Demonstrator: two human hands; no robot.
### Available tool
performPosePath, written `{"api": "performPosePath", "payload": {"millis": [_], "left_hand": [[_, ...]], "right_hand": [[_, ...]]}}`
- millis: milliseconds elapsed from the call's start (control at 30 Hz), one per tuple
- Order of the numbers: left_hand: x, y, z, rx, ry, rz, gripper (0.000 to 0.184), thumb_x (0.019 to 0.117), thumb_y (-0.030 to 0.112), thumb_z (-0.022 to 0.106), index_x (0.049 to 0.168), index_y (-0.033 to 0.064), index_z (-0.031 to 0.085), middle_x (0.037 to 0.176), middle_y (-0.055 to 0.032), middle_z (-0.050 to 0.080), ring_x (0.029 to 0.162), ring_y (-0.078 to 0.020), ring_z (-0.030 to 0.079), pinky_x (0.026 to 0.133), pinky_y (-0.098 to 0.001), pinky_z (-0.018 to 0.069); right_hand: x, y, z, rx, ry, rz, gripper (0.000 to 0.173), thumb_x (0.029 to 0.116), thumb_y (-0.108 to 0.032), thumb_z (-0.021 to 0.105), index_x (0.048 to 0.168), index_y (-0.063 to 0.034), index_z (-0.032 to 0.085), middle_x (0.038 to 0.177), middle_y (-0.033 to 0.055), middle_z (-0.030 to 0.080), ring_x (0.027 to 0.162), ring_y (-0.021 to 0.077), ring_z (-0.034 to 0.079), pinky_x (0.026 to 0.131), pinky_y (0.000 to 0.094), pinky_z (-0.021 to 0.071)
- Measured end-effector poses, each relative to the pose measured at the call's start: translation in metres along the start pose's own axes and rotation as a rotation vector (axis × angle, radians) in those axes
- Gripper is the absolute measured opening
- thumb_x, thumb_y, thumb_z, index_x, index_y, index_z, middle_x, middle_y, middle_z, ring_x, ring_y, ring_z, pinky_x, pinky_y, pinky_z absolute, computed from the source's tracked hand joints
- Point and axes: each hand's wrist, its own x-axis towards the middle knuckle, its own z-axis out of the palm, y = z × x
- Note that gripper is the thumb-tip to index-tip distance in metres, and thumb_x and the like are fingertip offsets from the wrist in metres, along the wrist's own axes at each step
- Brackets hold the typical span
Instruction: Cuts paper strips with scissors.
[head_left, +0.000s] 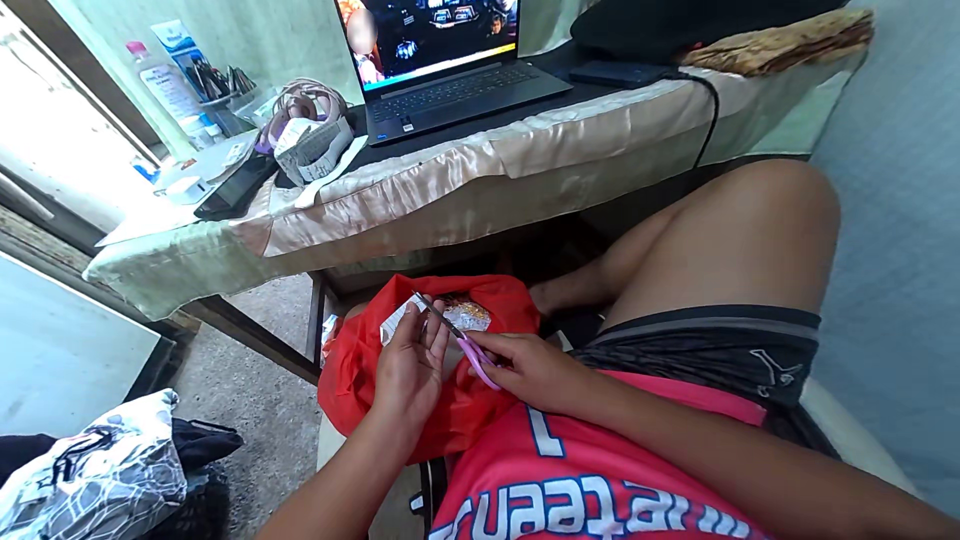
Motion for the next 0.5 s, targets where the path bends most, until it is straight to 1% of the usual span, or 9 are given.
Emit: {"api": "performPosePath", "payload": {"millis": [100, 200, 267, 367, 433, 500], "left_hand": [[-0.0003, 0.0000, 0.0005, 0.001, 0.007, 0.004, 0.029, 0.1097, 0.021, 0.047, 0.129, 0.0006, 0.056, 0.116, -0.0142, 0.071, 0.104, -0.0205, 0.072, 0.093, -0.0319, 0.0586], [-0.0002, 0.0008, 0.0005, 0.001, 0.002, 0.000, 0.030, 0.1099, 0.022, 0.047, 0.129, 0.0009, 0.056, 0.117, -0.0140, 0.070, 0.105, -0.0208, 0.072, 0.094, -0.0322, 0.0585], [0.0001, 0.0005, 0.0003, 0.003, 0.003, -0.004, 0.029, 0.1097, 0.021, 0.047, 0.128, 0.0012, 0.057, 0.115, -0.0141, 0.071, 0.103, -0.0208, 0.072, 0.092, -0.0321, 0.0591], [0.0004, -0.0007, -0.0006, -0.001, 0.004, -0.003, 0.029, 0.1092, 0.021, 0.048, 0.127, 0.0015, 0.059, 0.113, -0.0134, 0.071, 0.102, -0.0205, 0.073, 0.091, -0.0321, 0.0593], [0.0014, -0.0014, -0.0009, 0.001, 0.009, 0.004, 0.029, 0.1090, 0.021, 0.049, 0.127, 0.0015, 0.059, 0.114, -0.0130, 0.071, 0.102, -0.0203, 0.072, 0.092, -0.0321, 0.0591], [0.0014, -0.0014, -0.0005, 0.005, 0.013, 0.007, 0.029, 0.1094, 0.021, 0.048, 0.129, 0.0016, 0.057, 0.116, -0.0132, 0.071, 0.104, -0.0200, 0.072, 0.093, -0.0318, 0.0587]], "right_hand": [[0.0006, -0.0002, 0.0014, 0.009, 0.018, 0.008, 0.044, 0.1049, -0.027, 0.054, 0.149, -0.0191, 0.055, 0.098, 0.0040, 0.070, 0.084, 0.0117, 0.065, 0.082, 0.0314, 0.0553], [0.0006, -0.0020, 0.0000, 0.039, -0.007, 0.029, 0.045, 0.1053, -0.027, 0.055, 0.149, -0.0185, 0.054, 0.104, 0.0034, 0.072, 0.088, 0.0098, 0.067, 0.086, 0.0296, 0.0568], [-0.0004, -0.0030, -0.0004, 0.055, -0.019, 0.018, 0.048, 0.1043, -0.032, 0.056, 0.150, -0.0183, 0.053, 0.108, 0.0032, 0.071, 0.093, 0.0095, 0.067, 0.088, 0.0297, 0.0558], [-0.0013, -0.0049, -0.0003, 0.053, -0.015, 0.007, 0.049, 0.1038, -0.036, 0.057, 0.150, -0.0188, 0.053, 0.110, 0.0025, 0.071, 0.095, 0.0089, 0.066, 0.090, 0.0296, 0.0548], [-0.0009, -0.0052, -0.0002, 0.041, -0.013, 0.015, 0.048, 0.1045, -0.034, 0.055, 0.150, -0.0188, 0.054, 0.108, 0.0028, 0.071, 0.094, 0.0093, 0.067, 0.090, 0.0300, 0.0551], [-0.0004, -0.0048, 0.0005, 0.031, -0.006, 0.030, 0.045, 0.1054, -0.029, 0.054, 0.149, -0.0182, 0.055, 0.103, 0.0033, 0.072, 0.089, 0.0102, 0.067, 0.087, 0.0304, 0.0560]]}}
